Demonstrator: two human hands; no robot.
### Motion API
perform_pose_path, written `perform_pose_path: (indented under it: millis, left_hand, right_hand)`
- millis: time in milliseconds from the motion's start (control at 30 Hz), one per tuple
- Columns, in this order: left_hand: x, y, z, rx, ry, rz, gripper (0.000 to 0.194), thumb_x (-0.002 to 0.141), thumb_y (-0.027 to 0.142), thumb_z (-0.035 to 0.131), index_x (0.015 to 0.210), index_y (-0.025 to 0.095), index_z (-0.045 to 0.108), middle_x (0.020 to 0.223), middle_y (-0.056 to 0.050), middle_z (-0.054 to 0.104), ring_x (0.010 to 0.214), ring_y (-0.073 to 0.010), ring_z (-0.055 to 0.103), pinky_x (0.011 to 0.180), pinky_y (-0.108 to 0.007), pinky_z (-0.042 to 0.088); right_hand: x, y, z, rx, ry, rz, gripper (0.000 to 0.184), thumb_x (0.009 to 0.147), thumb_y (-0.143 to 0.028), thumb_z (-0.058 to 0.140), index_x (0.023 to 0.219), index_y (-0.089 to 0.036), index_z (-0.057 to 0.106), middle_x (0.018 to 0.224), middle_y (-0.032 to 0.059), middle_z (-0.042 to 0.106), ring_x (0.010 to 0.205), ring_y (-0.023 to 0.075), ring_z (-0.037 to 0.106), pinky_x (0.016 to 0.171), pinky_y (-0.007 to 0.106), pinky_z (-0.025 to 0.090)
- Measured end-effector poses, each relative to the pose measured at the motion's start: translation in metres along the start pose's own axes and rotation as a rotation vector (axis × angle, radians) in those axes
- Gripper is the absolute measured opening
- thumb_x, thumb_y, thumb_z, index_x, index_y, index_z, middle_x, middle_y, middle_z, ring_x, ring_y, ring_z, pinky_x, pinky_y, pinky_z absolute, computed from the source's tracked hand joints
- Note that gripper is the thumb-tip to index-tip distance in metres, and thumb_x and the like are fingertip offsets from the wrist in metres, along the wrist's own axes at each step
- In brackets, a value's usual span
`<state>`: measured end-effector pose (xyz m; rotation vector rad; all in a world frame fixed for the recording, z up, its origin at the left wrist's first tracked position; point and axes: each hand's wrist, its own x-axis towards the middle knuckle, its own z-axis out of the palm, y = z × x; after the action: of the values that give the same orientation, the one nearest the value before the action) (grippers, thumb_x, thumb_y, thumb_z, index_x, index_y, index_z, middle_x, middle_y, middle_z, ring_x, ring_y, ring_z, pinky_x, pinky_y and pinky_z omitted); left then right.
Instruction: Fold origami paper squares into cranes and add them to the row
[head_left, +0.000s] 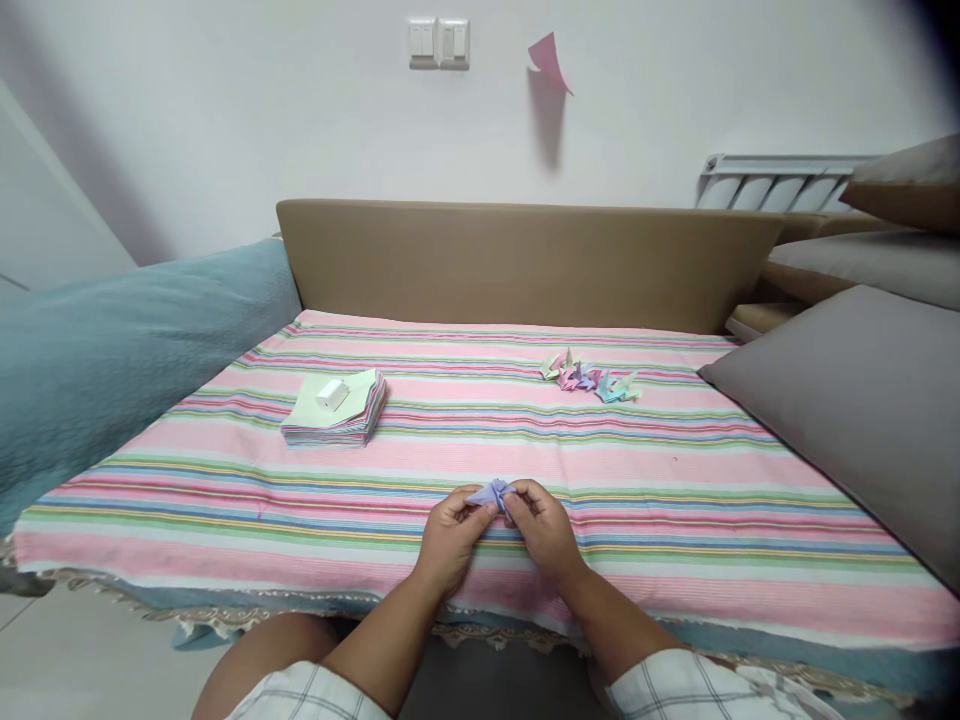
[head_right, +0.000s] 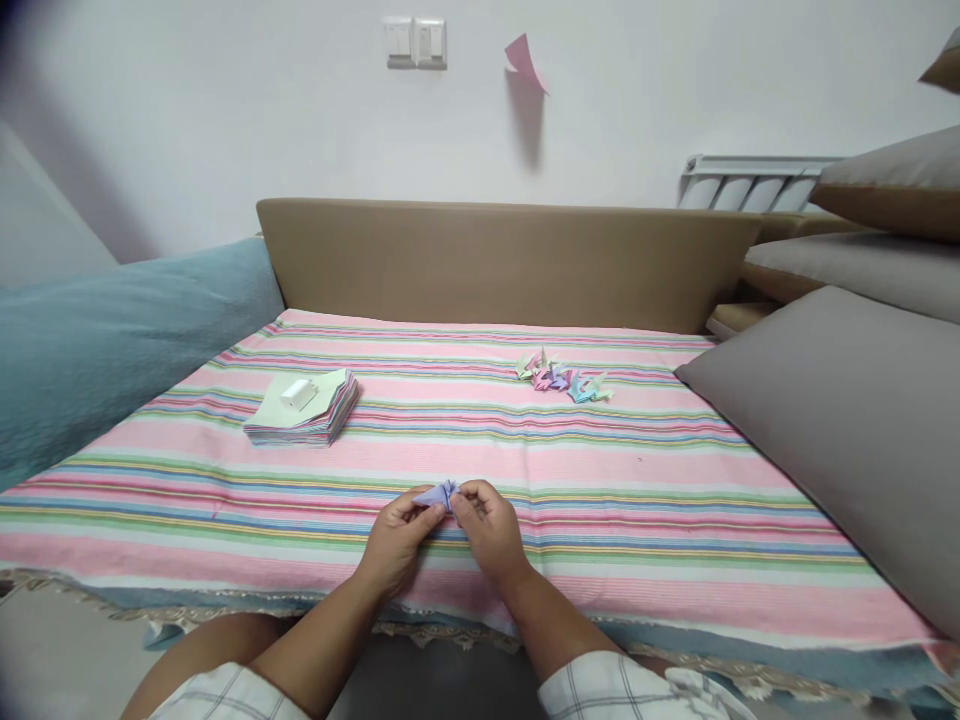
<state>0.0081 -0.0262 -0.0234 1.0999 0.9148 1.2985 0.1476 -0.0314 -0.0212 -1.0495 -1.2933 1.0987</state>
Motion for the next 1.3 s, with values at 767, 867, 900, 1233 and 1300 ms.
perform_pose_path:
  millis: [767,867,900,1233,1300]
  left_hand:
    - [-0.002,0.001,0.002,-0.084,0.012,-0.058,0.029,0.064,0.031,0.074,0.087,0.015,0.068,0.080,-0.004,0.069,0.077,-0.0170,0.060,0.078,-0.030,0.046]
    - [-0.002,0.001,0.003,-0.101,0.040,-0.079,0.028,0.062,0.031,0.075,0.085,0.015,0.067,0.076,-0.002,0.068,0.072,-0.0146,0.059,0.074,-0.027,0.046]
    - [-0.002,0.001,0.003,-0.113,0.045,-0.086,0.027,0.062,0.030,0.075,0.082,0.016,0.066,0.074,-0.001,0.067,0.068,-0.0131,0.058,0.071,-0.026,0.046]
    - [-0.001,0.006,0.009,-0.092,0.062,-0.003,0.033,0.065,0.040,0.073,0.073,0.017,0.052,0.064,0.003,0.055,0.059,-0.0097,0.051,0.059,-0.022,0.042]
    - [-0.001,0.004,0.008,-0.047,0.048,0.004,0.031,0.068,0.042,0.071,0.074,0.016,0.054,0.064,0.003,0.056,0.060,-0.0104,0.051,0.060,-0.022,0.042]
  right_hand:
    - [0.003,-0.005,0.000,0.001,0.002,0.016,0.035,0.076,-0.051,0.060,0.080,-0.016,0.060,0.057,-0.0026,0.051,0.053,0.0117,0.046,0.052,0.024,0.039]
    - [0.003,-0.004,0.001,-0.048,0.033,0.001,0.032,0.079,-0.048,0.057,0.078,-0.016,0.062,0.058,-0.0011,0.053,0.054,0.0125,0.047,0.053,0.025,0.040]
    - [0.003,-0.004,0.002,-0.067,0.048,-0.011,0.031,0.080,-0.047,0.056,0.077,-0.016,0.063,0.059,-0.0003,0.054,0.055,0.0129,0.048,0.053,0.025,0.040]
    - [-0.003,-0.006,0.009,-0.153,0.075,-0.137,0.024,0.083,-0.037,0.052,0.076,-0.018,0.066,0.069,0.0025,0.061,0.065,0.0156,0.056,0.062,0.027,0.045]
    - [-0.005,-0.006,0.011,-0.130,0.081,-0.114,0.025,0.083,-0.038,0.053,0.074,-0.018,0.066,0.067,0.0020,0.061,0.062,0.0153,0.056,0.060,0.027,0.045]
